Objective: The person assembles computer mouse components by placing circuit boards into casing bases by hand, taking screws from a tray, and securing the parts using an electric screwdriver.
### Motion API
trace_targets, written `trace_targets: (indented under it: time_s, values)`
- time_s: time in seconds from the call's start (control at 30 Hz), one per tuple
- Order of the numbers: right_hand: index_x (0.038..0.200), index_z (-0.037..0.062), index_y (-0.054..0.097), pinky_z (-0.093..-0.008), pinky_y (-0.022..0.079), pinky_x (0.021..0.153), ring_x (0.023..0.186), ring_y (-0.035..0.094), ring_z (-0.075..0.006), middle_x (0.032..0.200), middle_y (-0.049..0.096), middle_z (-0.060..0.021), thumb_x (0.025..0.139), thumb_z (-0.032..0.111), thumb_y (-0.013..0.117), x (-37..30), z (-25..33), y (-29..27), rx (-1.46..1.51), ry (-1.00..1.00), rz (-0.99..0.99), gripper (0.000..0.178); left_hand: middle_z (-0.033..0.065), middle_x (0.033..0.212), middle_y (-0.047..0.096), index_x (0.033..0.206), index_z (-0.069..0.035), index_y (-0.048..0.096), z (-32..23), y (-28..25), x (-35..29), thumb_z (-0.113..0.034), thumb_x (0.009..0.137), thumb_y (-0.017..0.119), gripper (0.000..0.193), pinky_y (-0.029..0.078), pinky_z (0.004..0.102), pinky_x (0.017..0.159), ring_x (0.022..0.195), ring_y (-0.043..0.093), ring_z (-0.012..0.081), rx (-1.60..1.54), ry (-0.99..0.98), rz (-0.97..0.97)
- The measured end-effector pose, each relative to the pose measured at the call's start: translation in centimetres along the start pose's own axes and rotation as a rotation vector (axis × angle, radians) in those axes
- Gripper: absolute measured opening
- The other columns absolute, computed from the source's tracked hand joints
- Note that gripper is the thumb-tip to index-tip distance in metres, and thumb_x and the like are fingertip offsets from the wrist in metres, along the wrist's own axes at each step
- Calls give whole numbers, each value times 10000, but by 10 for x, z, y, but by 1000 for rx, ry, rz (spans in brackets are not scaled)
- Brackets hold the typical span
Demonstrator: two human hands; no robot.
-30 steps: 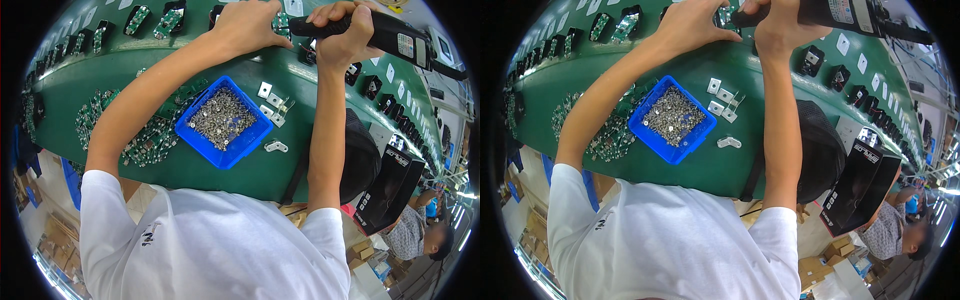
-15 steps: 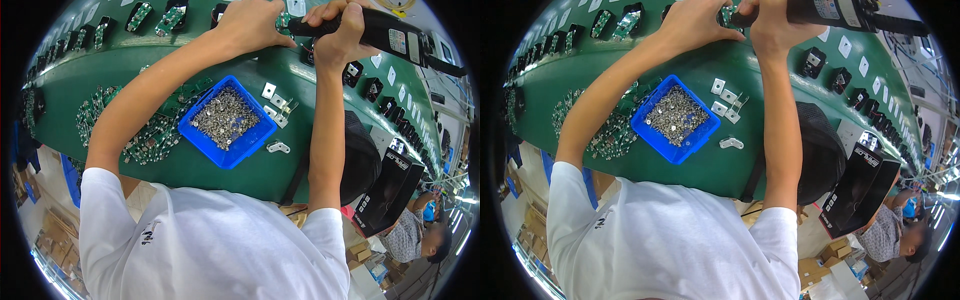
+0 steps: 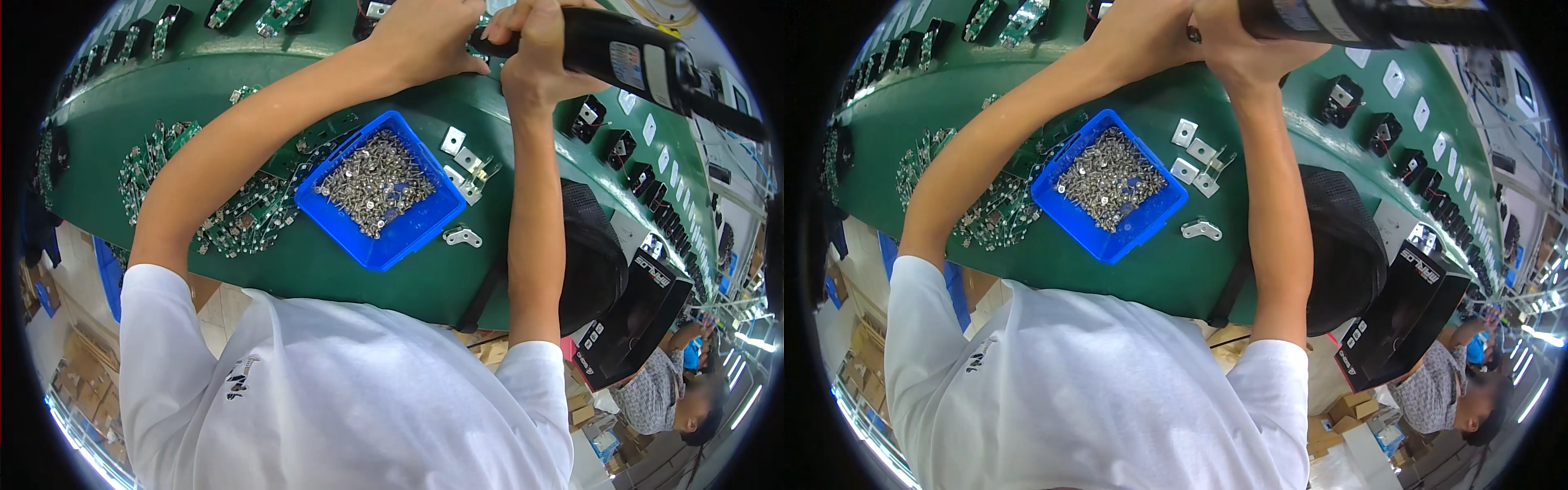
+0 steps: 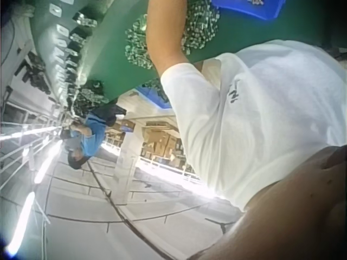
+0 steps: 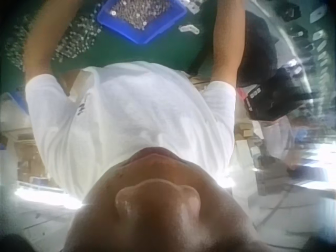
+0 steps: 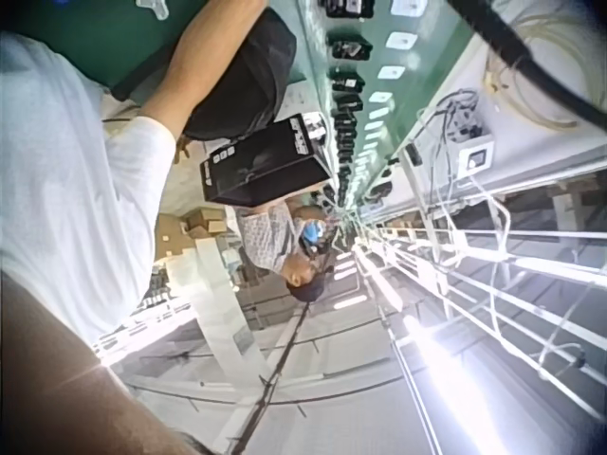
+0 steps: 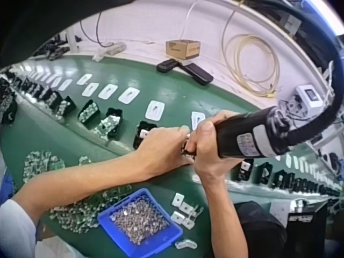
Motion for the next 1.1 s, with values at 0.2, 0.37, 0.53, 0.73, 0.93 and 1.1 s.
trace_targets:
  time_s: [0.2, 0.37, 0.53, 0.73, 0.93, 1.1]
  values:
    - [995, 33, 511, -237, 415, 396, 381, 413, -120, 557, 509, -38, 931, 78, 569, -12, -14, -14, -6, 62, -10, 97, 210, 754, 663, 857, 11, 545, 13, 23, 3, -302, 746, 798, 417, 514, 476, 605, 664, 652, 428, -194, -2, 125]
    - [1000, 30, 509, -235, 415, 399, 383, 413, -117, 559, 511, -36, 932, 78, 574, -13, -15, -15, -6, 71, -10, 105, 210, 752, 659, 869, 11, 540, 13, 22, 3, -284, 728, 814, 426, 514, 473, 606, 662, 647, 429, -225, 59, 93]
    - [1006, 27, 507, -233, 415, 401, 385, 413, -113, 561, 512, -33, 934, 77, 578, -6, -7, -5, -5, 24, -10, 113, 206, 764, 657, 886, 9, 533, 7, 10, 1, -272, 721, 822, 435, 517, 466, 614, 672, 646, 427, -237, 36, 49]
    - [1020, 18, 513, -232, 420, 407, 390, 425, -114, 561, 511, -32, 932, 72, 585, 6, 18, 13, -5, -63, 39, 125, 197, 774, 651, 899, 1, 525, 4, -6, 1, -271, 730, 818, 434, 516, 461, 622, 684, 645, 426, -96, 75, -33]
    - [1008, 22, 523, -227, 435, 426, 409, 460, -119, 574, 512, -27, 910, 34, 606, -1, 15, 24, 18, -58, 124, 129, 190, 772, 644, 904, -5, 519, 6, -8, -1, -277, 744, 811, 430, 510, 464, 624, 688, 644, 424, -83, 122, -89]
    - [991, 29, 522, -223, 440, 443, 428, 479, -120, 602, 520, -26, 894, 0, 620, -8, 7, 14, -42, -40, 95, 141, 189, 777, 642, 901, -13, 512, 10, -3, -4, -278, 756, 802, 419, 507, 467, 628, 696, 643, 426, -147, -6, 49]
Point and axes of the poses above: each hand's wrist, its own x-axis towards the middle knuckle, its own y-axis out of the palm, z = x × y, the point moved 10 cm from there along x, towards the middle knuckle
